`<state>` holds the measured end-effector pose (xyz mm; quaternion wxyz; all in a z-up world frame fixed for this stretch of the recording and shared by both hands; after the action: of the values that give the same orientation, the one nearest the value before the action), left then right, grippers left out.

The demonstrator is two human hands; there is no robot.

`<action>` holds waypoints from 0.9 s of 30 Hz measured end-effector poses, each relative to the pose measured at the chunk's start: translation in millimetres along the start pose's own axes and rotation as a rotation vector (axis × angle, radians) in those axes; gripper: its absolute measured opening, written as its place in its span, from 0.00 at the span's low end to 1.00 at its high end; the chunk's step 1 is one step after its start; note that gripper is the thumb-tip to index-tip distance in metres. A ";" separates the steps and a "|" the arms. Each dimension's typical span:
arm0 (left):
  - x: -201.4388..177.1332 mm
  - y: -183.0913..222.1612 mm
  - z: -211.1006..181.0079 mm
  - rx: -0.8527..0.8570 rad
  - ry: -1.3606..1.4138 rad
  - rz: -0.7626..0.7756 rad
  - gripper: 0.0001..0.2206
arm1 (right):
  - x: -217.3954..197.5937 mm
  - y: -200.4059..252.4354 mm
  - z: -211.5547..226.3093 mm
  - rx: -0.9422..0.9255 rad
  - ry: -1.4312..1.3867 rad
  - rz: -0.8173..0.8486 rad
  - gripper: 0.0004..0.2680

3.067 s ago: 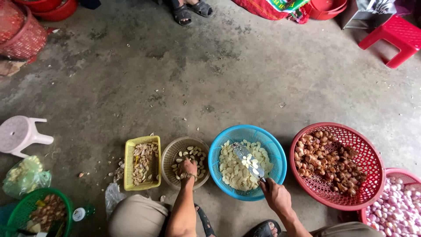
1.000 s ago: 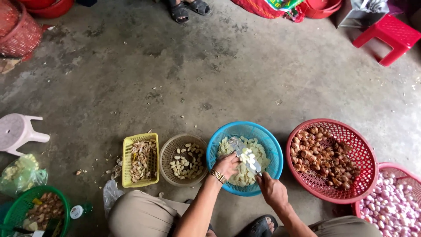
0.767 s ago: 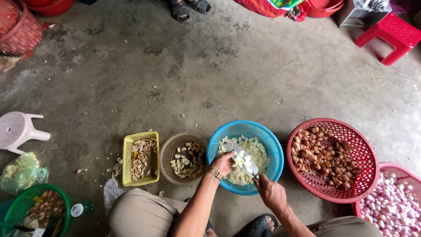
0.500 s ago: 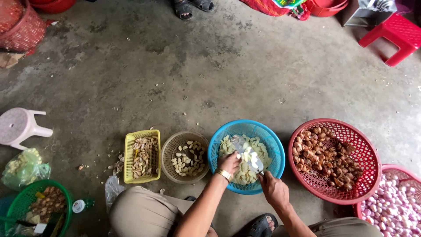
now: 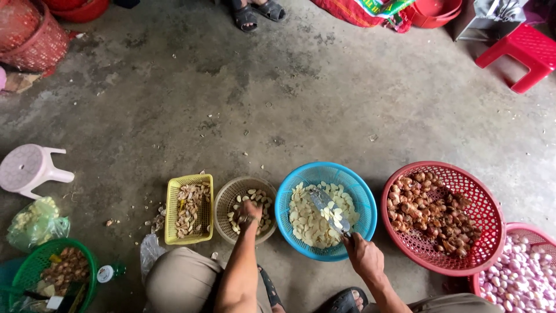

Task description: Slicing garlic cloves into a blue plastic bowl using a knife while sitting on the floor.

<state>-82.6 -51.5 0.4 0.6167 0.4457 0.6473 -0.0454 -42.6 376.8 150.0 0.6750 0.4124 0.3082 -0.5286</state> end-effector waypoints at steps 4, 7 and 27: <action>25.0 7.4 32.0 -0.001 -0.367 0.128 0.13 | 3.4 -3.5 -2.3 0.014 0.002 0.010 0.14; 35.5 -2.6 21.1 0.128 -0.396 -0.047 0.09 | 1.9 -4.0 1.6 0.011 0.002 0.011 0.14; -3.5 -3.9 0.8 -0.194 1.299 0.123 0.07 | 4.6 -1.5 -3.4 -0.024 -0.046 -0.015 0.13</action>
<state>-85.1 -56.2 1.2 0.1397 0.3610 0.8623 0.3265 -42.8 377.6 144.1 0.6827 0.3897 0.3021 -0.5393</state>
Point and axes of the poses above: each hand's wrist, its own y-axis away from the middle knuckle, its own x-axis out of the palm, z = x × y, the point moved 9 cm from there along -y, towards the middle knuckle, and after that the axes turned 8 degrees about -y, right-handed, at the moved point
